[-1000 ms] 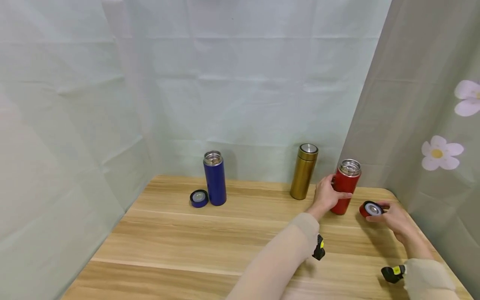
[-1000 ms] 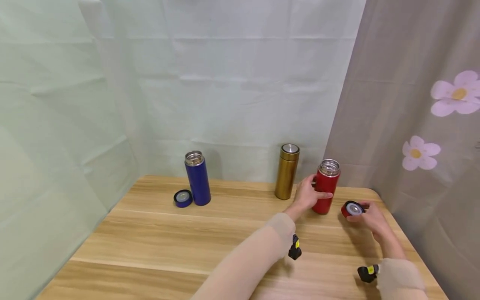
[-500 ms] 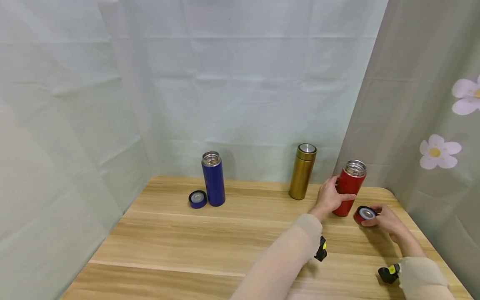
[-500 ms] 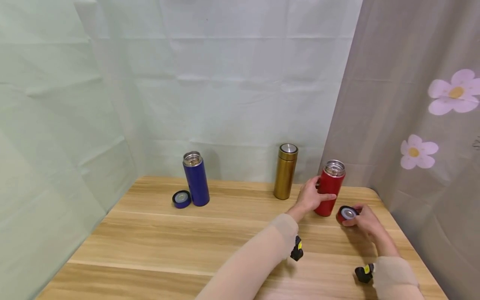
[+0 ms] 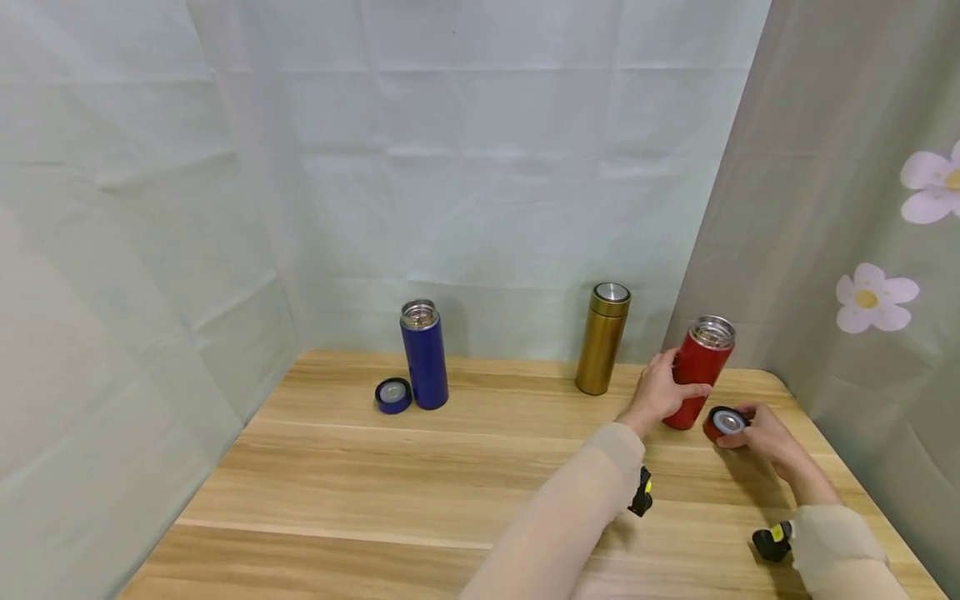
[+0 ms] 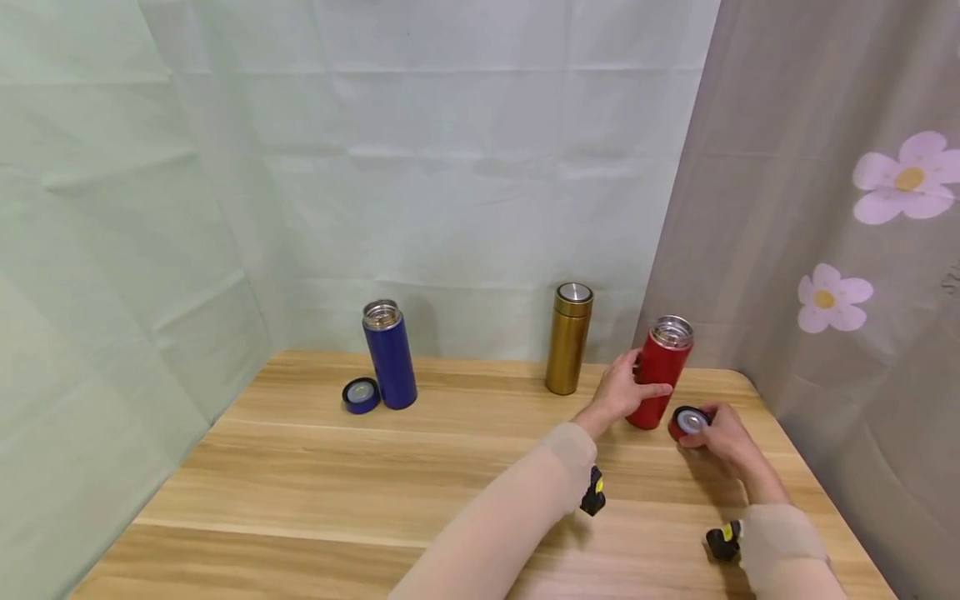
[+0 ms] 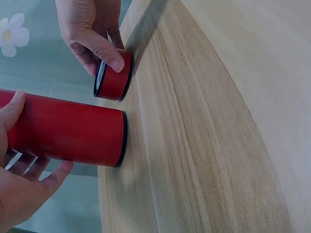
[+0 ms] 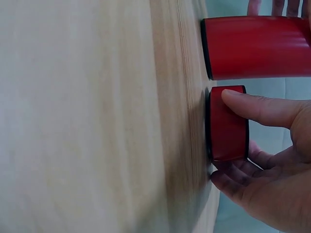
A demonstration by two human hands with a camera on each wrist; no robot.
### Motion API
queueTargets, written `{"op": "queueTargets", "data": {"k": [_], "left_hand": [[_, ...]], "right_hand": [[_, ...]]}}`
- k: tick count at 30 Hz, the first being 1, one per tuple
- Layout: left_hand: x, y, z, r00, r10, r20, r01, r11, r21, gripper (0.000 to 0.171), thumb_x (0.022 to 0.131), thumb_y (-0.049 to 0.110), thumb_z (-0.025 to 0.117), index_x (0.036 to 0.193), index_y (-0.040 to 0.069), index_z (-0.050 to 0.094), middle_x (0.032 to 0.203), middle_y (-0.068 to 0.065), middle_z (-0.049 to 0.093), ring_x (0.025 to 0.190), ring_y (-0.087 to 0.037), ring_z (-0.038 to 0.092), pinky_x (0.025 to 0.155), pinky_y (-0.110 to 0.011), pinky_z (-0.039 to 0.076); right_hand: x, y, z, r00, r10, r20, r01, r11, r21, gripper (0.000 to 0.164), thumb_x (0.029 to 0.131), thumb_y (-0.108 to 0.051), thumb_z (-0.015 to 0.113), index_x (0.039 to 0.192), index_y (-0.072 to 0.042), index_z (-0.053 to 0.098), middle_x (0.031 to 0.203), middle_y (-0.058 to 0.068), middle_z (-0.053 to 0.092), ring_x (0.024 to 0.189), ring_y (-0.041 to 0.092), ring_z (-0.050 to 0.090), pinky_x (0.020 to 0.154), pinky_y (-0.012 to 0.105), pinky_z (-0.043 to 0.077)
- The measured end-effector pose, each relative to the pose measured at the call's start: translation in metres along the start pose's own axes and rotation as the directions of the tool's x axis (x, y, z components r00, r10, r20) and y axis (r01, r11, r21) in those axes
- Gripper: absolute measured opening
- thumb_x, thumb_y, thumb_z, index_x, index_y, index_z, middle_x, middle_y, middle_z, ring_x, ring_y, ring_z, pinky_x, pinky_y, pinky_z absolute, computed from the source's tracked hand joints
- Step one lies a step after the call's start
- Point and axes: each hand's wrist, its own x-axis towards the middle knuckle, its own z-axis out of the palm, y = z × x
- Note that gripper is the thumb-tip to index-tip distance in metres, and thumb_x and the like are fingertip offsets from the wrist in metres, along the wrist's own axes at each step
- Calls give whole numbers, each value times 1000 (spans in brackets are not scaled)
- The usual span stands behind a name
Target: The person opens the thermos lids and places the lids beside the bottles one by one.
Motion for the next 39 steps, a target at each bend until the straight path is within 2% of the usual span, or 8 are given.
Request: {"op": "queueTargets", "data": {"k": [5, 12, 19, 22, 25, 29, 34, 39], "left_hand": [[-3, 3, -1, 1000, -24, 5, 24, 999, -39, 72, 84, 29, 90, 146, 18, 56, 133, 4, 64, 122, -9, 59, 106, -27, 47], [-10, 3, -6, 998, -50, 27, 53, 994, -99, 78, 86, 35, 87, 152, 18, 49, 143, 5, 57, 128, -10, 56, 109, -32, 47], [-14, 0, -19, 999, -18, 43, 24, 990, -136, 70, 98, 48, 71, 155, 17, 46, 151, 1, 52, 136, -14, 51, 111, -37, 45], [-14, -1, -28, 999, 5, 35, 0, 991, -133, 69, 100, 50, 67, 155, 16, 46, 151, -1, 51, 137, -14, 51, 112, -36, 45], [-17, -2, -38, 999, 23, 32, -18, 990, -141, 67, 101, 49, 65, 155, 15, 46, 150, -1, 52, 137, -14, 51, 112, -35, 45], [-21, -4, -53, 998, 48, 28, -43, 985, -164, 63, 103, 47, 64, 154, 14, 48, 149, -2, 53, 137, -14, 50, 112, -31, 44], [-30, -5, -73, 995, 94, 35, -85, 975, -205, 59, 104, 43, 63, 153, 14, 49, 145, -2, 57, 135, -12, 51, 109, -28, 45], [-38, -5, -95, 987, 150, 59, -130, 957, -260, 56, 106, 38, 62, 154, 12, 47, 143, -5, 59, 134, -16, 53, 108, -30, 46]], "right_hand": [[0, -2, 2, 1000, -26, -11, 25, 999, -28, 64, 80, 2, 83, 122, 29, 44, 112, 39, 57, 95, 34, 59, 74, 23, 48], [-10, -15, -9, 998, 26, 63, -28, 999, 32, 96, 94, -14, 73, 150, 25, 5, 147, 52, 17, 133, 66, 25, 109, 75, 30], [-22, -39, -17, 996, -46, -82, 54, 993, 106, 88, 99, -12, 67, 154, 20, 7, 151, 49, 17, 137, 69, 21, 108, 78, 27], [-23, -53, -18, 985, -51, -166, 73, 989, 128, 79, 103, -14, 60, 155, 18, 10, 151, 46, 21, 137, 65, 27, 107, 73, 34], [-25, -62, -18, 960, -59, -274, 98, 987, 130, 71, 104, -12, 57, 155, 16, 17, 146, 38, 34, 131, 52, 41, 101, 39, 49], [-27, -76, -17, 902, -66, -426, 140, 979, 146, 59, 101, -6, 60, 150, 10, 33, 130, 12, 47, 108, 14, 53, 76, 5, 41], [-33, -97, -15, 832, -36, -554, 189, 957, 222, 47, 97, 1, 61, 141, -10, 49, 117, -15, 42, 100, -6, 47, 85, 5, 41], [-42, -119, -13, 795, -60, -603, 252, 938, 239, 46, 95, 5, 60, 135, -17, 55, 115, -20, 41, 103, -6, 50, 89, 5, 42]]}}
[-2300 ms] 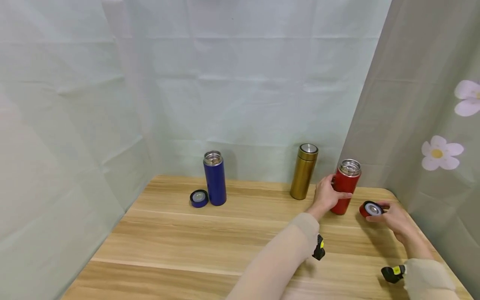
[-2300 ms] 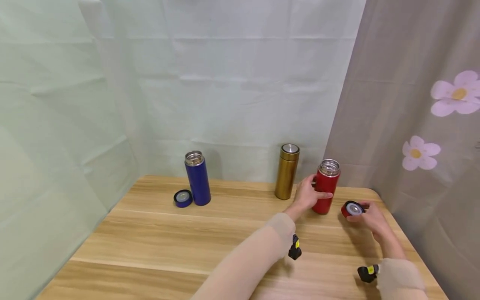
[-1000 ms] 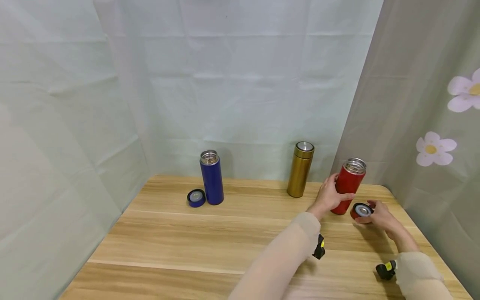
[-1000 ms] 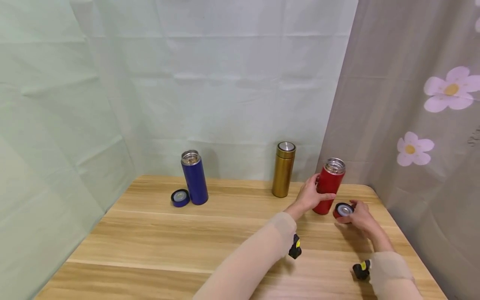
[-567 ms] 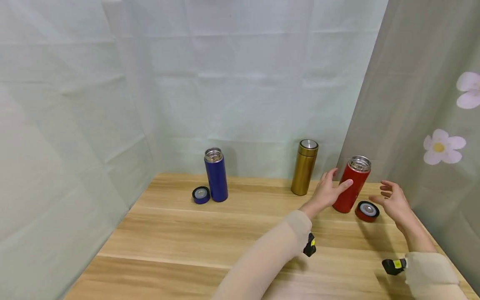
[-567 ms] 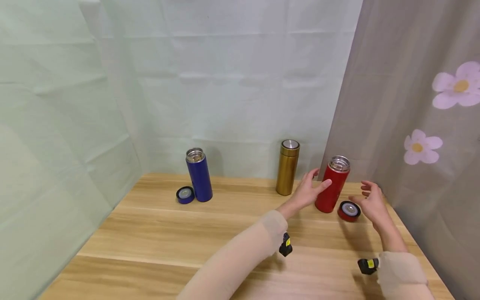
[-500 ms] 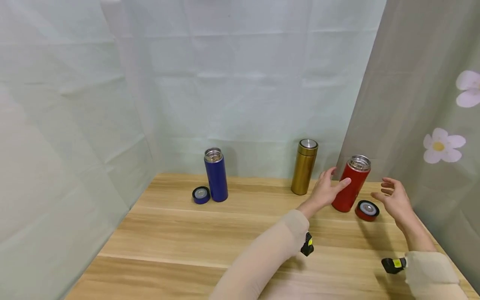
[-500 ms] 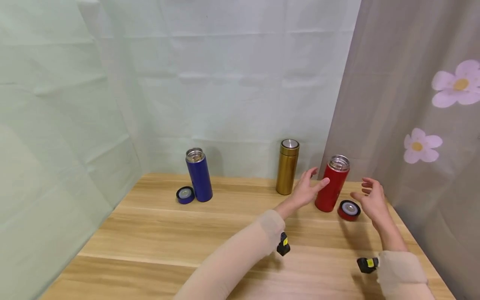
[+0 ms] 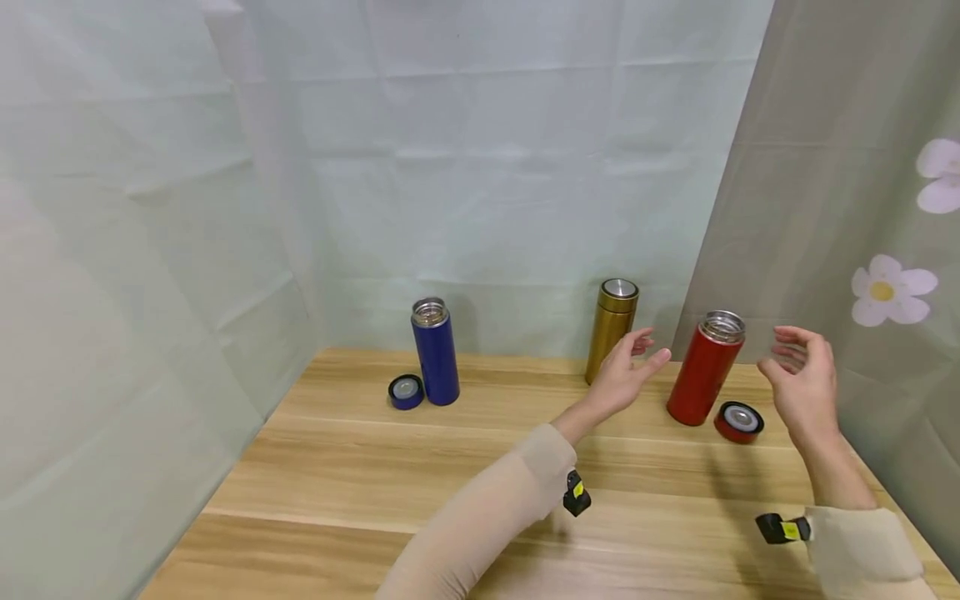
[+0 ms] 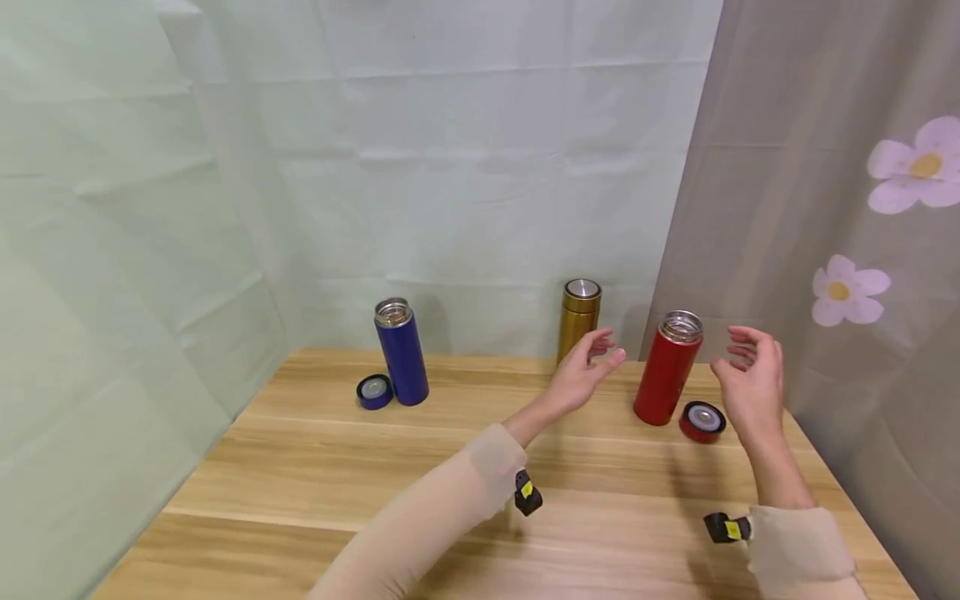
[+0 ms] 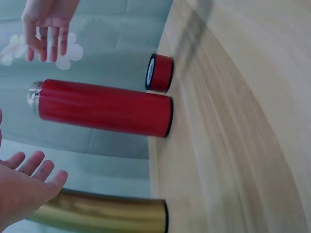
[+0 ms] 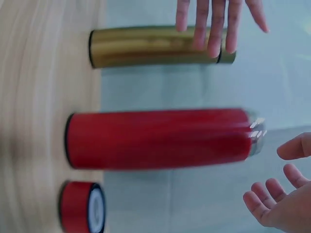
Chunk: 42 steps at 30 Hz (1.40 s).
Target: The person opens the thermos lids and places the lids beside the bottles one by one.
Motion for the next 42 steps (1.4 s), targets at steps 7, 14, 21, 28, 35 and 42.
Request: {"op": "queueTargets", "data": {"k": [7, 14, 21, 28, 35, 42], "left_hand": [[-11, 2, -32, 997, 70, 37, -69, 997, -29, 49, 109, 32, 56, 152, 9, 48, 142, -13, 58, 132, -18, 54, 107, -25, 45], [-20, 4, -60, 996, 87, 4, -87, 996, -15, 46, 109, 32, 55, 148, 8, 52, 140, -12, 61, 130, -16, 56, 107, -31, 48], [-29, 3, -86, 994, 108, -33, -109, 994, -14, 45, 109, 30, 56, 147, 5, 53, 140, -15, 60, 128, -21, 58, 106, -33, 49], [-45, 3, -111, 993, 97, -69, -97, 995, 12, 43, 109, 32, 56, 147, 11, 54, 141, -7, 59, 132, -20, 55, 110, -39, 47], [-61, -1, -130, 984, 135, -115, -131, 991, 41, 38, 110, 26, 56, 145, 11, 57, 143, -9, 59, 131, -27, 56, 110, -47, 46], [-65, -11, -141, 978, 154, -142, -143, 986, 83, 37, 108, 24, 58, 142, 10, 60, 140, -13, 59, 129, -30, 56, 109, -52, 45]], "right_hand": [[-16, -31, 15, 995, -87, 45, 86, 996, 40, 43, 95, 4, 60, 137, -5, 55, 120, -17, 44, 108, -1, 55, 88, 5, 43], [-30, -49, 36, 963, -207, 170, 189, 975, 116, 40, 98, 2, 58, 138, 1, 51, 126, -11, 49, 111, 6, 54, 91, 8, 43], [-39, -58, 56, 939, -235, 251, 200, 967, 159, 43, 99, 4, 60, 140, 5, 48, 130, -3, 48, 110, 3, 54, 92, 8, 43], [-45, -62, 80, 915, -283, 287, 227, 950, 212, 44, 95, 9, 60, 138, 9, 49, 135, 18, 48, 112, 1, 52, 94, 12, 43], [-51, -68, 99, 890, -203, 407, 102, 961, 258, 43, 99, 4, 59, 140, 7, 48, 133, 16, 53, 113, 8, 56, 93, 11, 46], [-57, -69, 114, 877, -179, 445, 49, 956, 289, 43, 98, 4, 59, 139, 7, 48, 130, 11, 53, 116, 17, 55, 93, 14, 46]]}}
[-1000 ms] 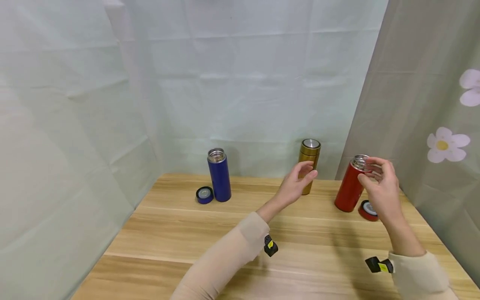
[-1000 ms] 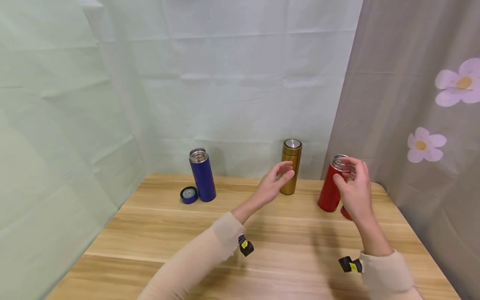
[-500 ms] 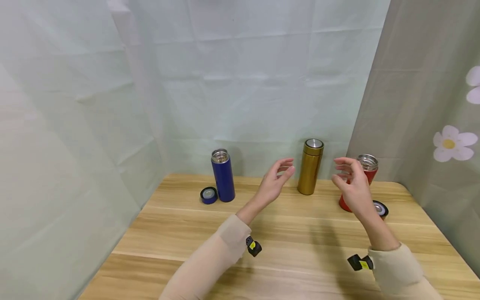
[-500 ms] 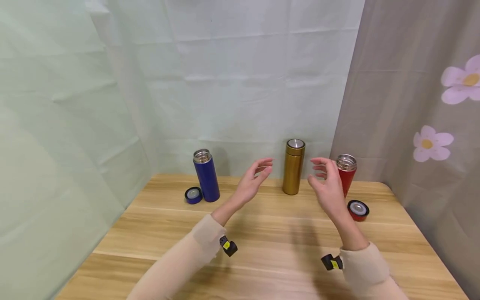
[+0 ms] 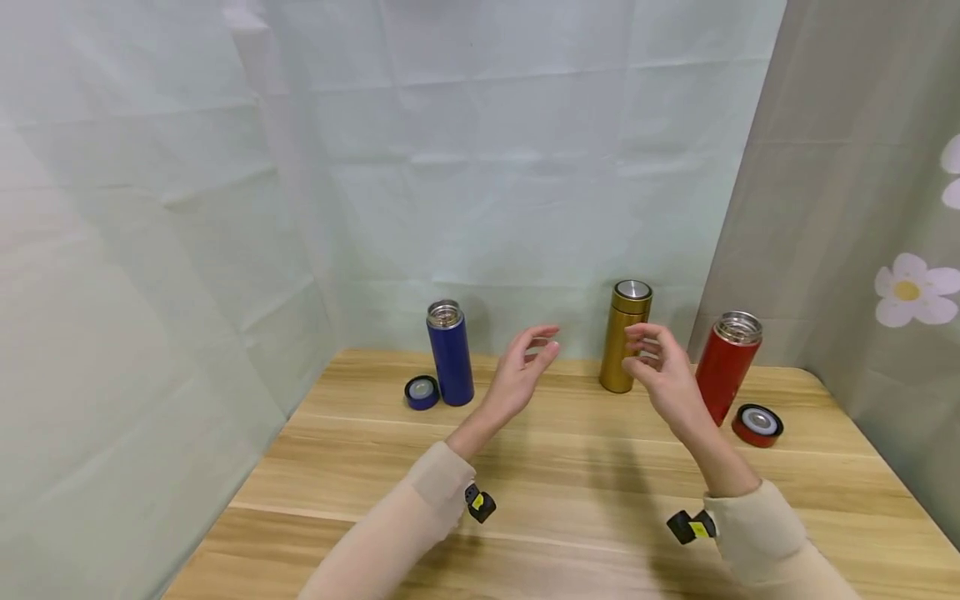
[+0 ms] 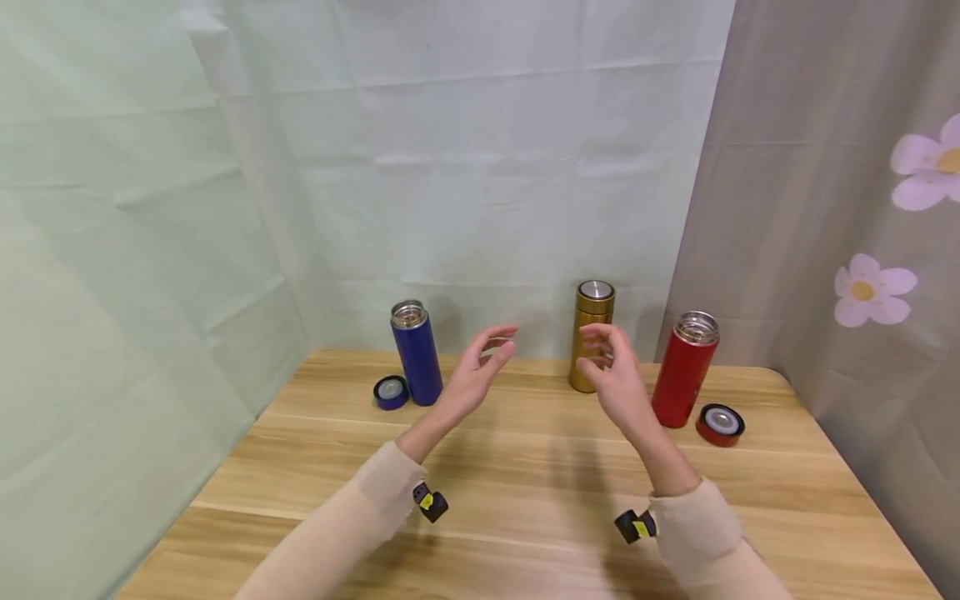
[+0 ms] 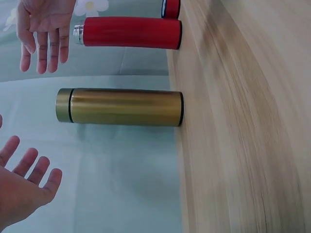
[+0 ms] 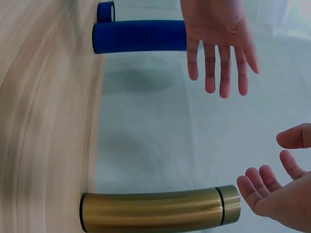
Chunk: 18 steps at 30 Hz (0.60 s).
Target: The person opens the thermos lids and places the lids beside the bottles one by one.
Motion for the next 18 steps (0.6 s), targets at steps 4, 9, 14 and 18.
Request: {"op": "queueTargets", "data": {"k": [4, 9, 14, 18], "left_hand": [[-1, 2, -5, 1000, 18, -12, -17, 1000, 26, 38, 108, 25, 58, 141, 6, 60, 141, -14, 58, 131, -34, 55, 109, -51, 45], [-1, 3, -9, 999, 28, -21, -27, 998, 48, 37, 109, 25, 57, 141, 8, 60, 141, -11, 58, 131, -32, 53, 109, -50, 45], [-1, 0, -9, 999, 31, -14, -30, 997, 70, 37, 109, 25, 58, 141, 7, 60, 141, -14, 57, 132, -36, 52, 110, -49, 44], [-1, 0, -8, 999, 37, -16, -36, 995, 88, 37, 109, 25, 58, 141, 8, 61, 140, -13, 58, 130, -30, 52, 111, -51, 43]], "right_hand": [[1, 2, 4, 1000, 12, 15, -12, 1000, 0, 43, 98, 4, 58, 140, 7, 47, 134, 16, 52, 122, 30, 52, 93, 14, 45], [4, 6, 5, 999, 26, 31, -26, 1000, -1, 44, 99, 2, 57, 141, 7, 45, 138, 21, 50, 128, 41, 47, 95, 15, 44], [6, 10, 3, 998, 51, 25, -51, 999, -4, 45, 100, 1, 56, 143, 7, 44, 140, 23, 48, 129, 41, 47, 94, 15, 44], [8, 14, 1, 998, 67, 13, -67, 998, -13, 46, 100, 1, 57, 144, 6, 43, 141, 25, 46, 129, 38, 48, 94, 16, 43]]}}
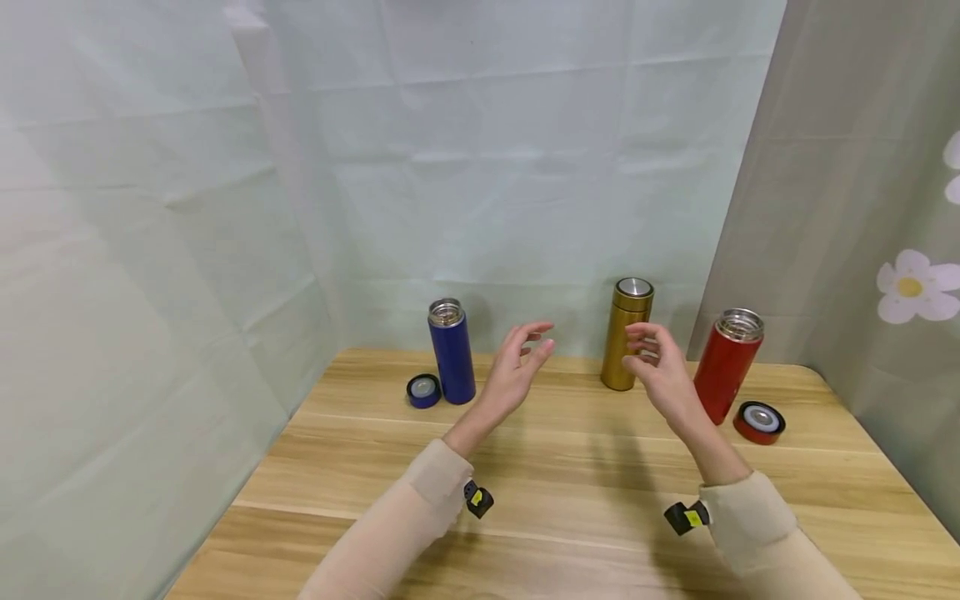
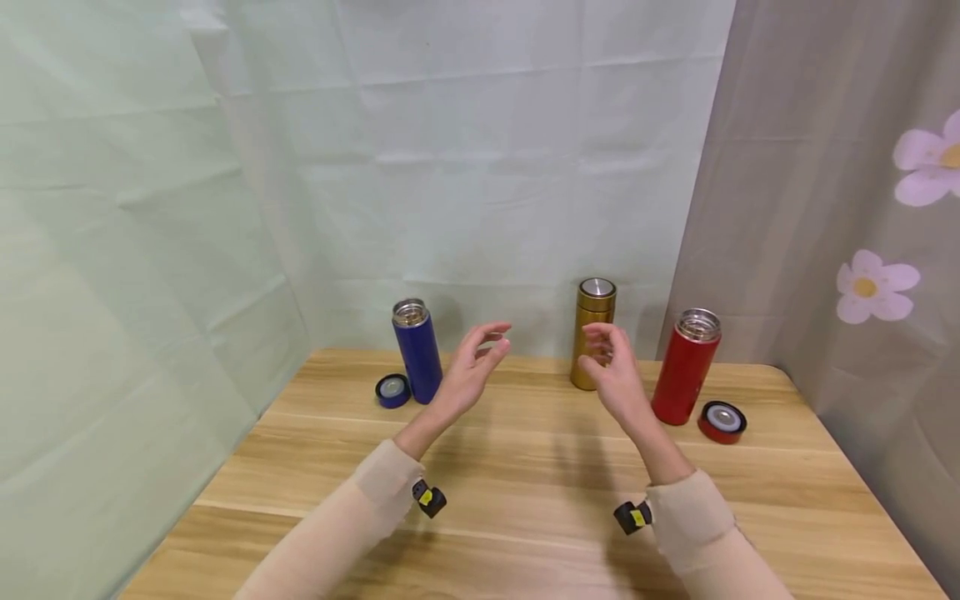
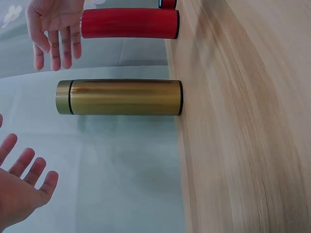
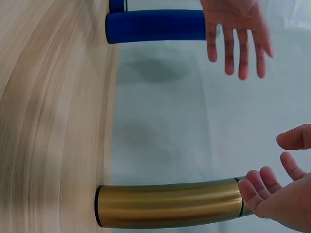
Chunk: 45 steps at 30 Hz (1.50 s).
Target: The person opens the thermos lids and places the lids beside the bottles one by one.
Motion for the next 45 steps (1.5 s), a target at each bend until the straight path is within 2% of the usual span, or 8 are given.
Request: {"op": "queueTargets", "data": {"k": [4, 9, 15, 23, 30, 35, 41, 45], "left_hand": [[1, 1, 1, 1000, 14, -10, -14, 1000, 3, 36, 109, 25, 58, 141, 9, 61, 140, -12, 57, 130, -27, 52, 112, -53, 42], [-1, 3, 1, 999, 34, -22, -33, 999, 39, 38, 109, 27, 57, 142, 8, 60, 139, -14, 57, 130, -26, 52, 111, -49, 43], [-5, 4, 2, 997, 72, -22, -70, 994, 82, 37, 109, 27, 58, 141, 9, 60, 137, -9, 58, 129, -23, 52, 110, -46, 44], [-5, 4, 3, 995, 100, -22, -97, 992, 84, 36, 108, 26, 59, 140, 9, 61, 136, -13, 59, 127, -25, 52, 109, -52, 43], [-2, 4, 5, 995, 93, -27, -91, 991, 95, 36, 108, 26, 59, 140, 10, 61, 135, -9, 59, 127, -24, 53, 108, -48, 44], [3, 4, 11, 997, 72, -21, -70, 994, 79, 36, 109, 26, 58, 140, 10, 61, 138, -10, 58, 129, -24, 52, 110, -43, 43], [14, -2, 21, 998, 66, -12, -66, 997, 34, 37, 109, 25, 56, 142, 7, 59, 139, -12, 57, 130, -30, 52, 111, -52, 43], [23, -10, 30, 999, 45, -12, -44, 999, 15, 40, 109, 28, 56, 143, 7, 58, 140, -11, 56, 130, -29, 52, 111, -49, 44]], "right_hand": [[5, 4, -2, 999, 16, -33, -16, 1000, 3, 51, 99, 1, 57, 147, 6, 39, 143, 26, 43, 132, 40, 45, 107, 33, 42], [14, 14, -3, 992, 52, -112, -51, 999, 12, 63, 98, 0, 59, 153, 6, 30, 150, 29, 35, 140, 46, 38, 119, 58, 31], [20, 25, -4, 980, 95, -175, -96, 995, 2, 67, 98, 0, 61, 156, 4, 26, 153, 28, 32, 142, 46, 36, 121, 56, 29], [23, 29, -5, 977, 110, -183, -116, 993, -24, 66, 98, 0, 61, 156, 4, 27, 153, 28, 32, 141, 46, 37, 121, 54, 30], [24, 29, -7, 978, 115, -177, -123, 992, -39, 66, 99, 0, 60, 156, 4, 27, 153, 29, 32, 142, 47, 36, 121, 54, 30], [25, 31, -9, 977, 119, -178, -130, 990, -52, 65, 99, 0, 59, 155, 4, 27, 153, 28, 32, 142, 47, 36, 121, 54, 29], [27, 34, -11, 977, 114, -180, -125, 991, -52, 65, 98, 2, 59, 155, 5, 28, 153, 29, 32, 142, 47, 37, 122, 53, 29], [28, 36, -11, 977, 109, -182, -122, 991, -57, 64, 98, 2, 59, 154, 6, 29, 152, 29, 32, 141, 46, 37, 122, 53, 29]]}}
